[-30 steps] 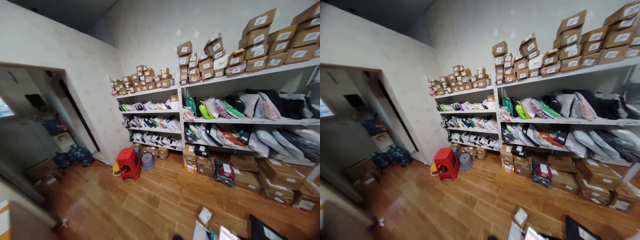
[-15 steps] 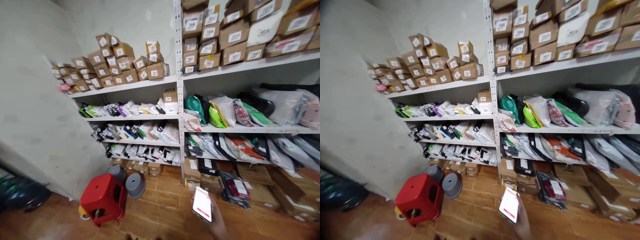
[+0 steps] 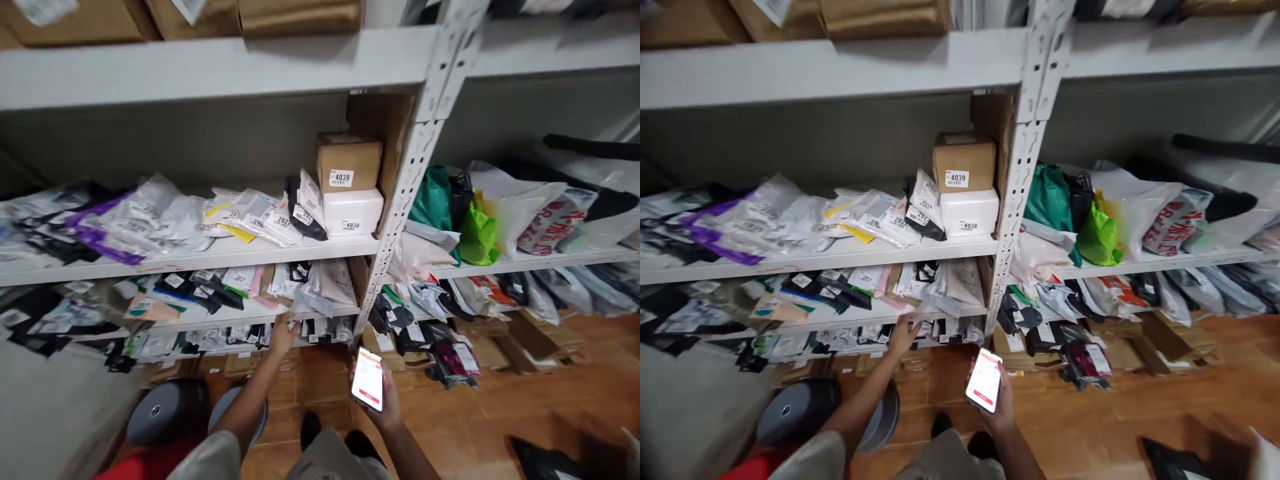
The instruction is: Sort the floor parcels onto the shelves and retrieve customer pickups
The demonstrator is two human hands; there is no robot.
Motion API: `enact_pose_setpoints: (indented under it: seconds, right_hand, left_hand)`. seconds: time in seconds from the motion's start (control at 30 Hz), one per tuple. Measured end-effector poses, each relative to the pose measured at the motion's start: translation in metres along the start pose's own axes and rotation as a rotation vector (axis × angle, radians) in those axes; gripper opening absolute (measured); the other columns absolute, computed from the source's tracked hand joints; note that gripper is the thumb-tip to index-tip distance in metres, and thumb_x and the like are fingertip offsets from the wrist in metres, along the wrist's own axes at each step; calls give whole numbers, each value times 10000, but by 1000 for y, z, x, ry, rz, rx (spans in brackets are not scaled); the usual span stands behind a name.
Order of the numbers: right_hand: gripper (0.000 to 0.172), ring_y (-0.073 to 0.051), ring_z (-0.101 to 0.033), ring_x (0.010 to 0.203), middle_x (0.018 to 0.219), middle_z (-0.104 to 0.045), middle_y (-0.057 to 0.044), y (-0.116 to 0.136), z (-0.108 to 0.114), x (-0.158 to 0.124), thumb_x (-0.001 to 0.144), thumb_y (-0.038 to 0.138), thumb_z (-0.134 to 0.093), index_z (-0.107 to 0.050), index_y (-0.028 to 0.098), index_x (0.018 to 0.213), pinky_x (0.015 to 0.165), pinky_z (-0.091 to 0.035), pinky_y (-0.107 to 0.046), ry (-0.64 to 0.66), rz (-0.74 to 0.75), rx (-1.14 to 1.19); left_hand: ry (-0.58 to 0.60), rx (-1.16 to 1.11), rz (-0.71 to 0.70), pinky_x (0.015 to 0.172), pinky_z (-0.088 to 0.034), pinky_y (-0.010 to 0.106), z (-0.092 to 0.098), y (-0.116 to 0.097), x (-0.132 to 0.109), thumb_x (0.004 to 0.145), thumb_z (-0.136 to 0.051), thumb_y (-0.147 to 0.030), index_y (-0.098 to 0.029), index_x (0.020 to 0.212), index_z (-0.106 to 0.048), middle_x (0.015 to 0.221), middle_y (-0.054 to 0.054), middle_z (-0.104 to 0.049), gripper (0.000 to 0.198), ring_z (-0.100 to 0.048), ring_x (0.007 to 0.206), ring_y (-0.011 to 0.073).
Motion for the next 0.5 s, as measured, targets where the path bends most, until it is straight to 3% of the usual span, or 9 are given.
enact_pose_setpoints:
  seconds: [0.1,0.2,0.37,0.5]
  right_hand:
    - [412,-180,-676,920,1104,-702,-101,15,-21,55,832,479,-590,-633,163,1093,853,-510,-330,5,1,-21]
    - [424,-180,-685,873,1093,-703,-122,36,-33,112,842,500,-571,-611,160,1092,838,-510,-327,26,18,-57]
    - [342,-204,-695,815,909,-736,-77,67,-43,204,865,473,-543,-595,170,1015,795,-530,-373,24,34,-38]
    - [334,-239,-686,770,863,-729,-79,88,-50,244,860,452,-533,-589,175,1037,743,-547,-443,45,48,-17]
  left_hand:
    - [17,-33,-47,997,-384,294,-29,-29,94,862,-545,-330,-144,1246,-535,1288,138,-543,428,-532,1168,213]
    - [25,-36,21,997,-381,345,-57,-42,145,857,-568,-314,-80,1229,-554,1267,204,-563,440,-517,1198,265]
    - [57,-38,158,932,-450,433,-83,-34,165,892,-544,-363,-119,1179,-588,1132,129,-671,379,-628,1037,235]
    - [46,-55,181,979,-431,421,-83,-26,164,904,-516,-263,-130,1160,-611,1149,119,-677,304,-619,1081,223]
Point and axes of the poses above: each hand's wrist, its own x-axis towards the middle knuckle, its own z-axis out of the back of the hand, y = z × x, the point moved 5 cm from there along x, towards the middle knuckle
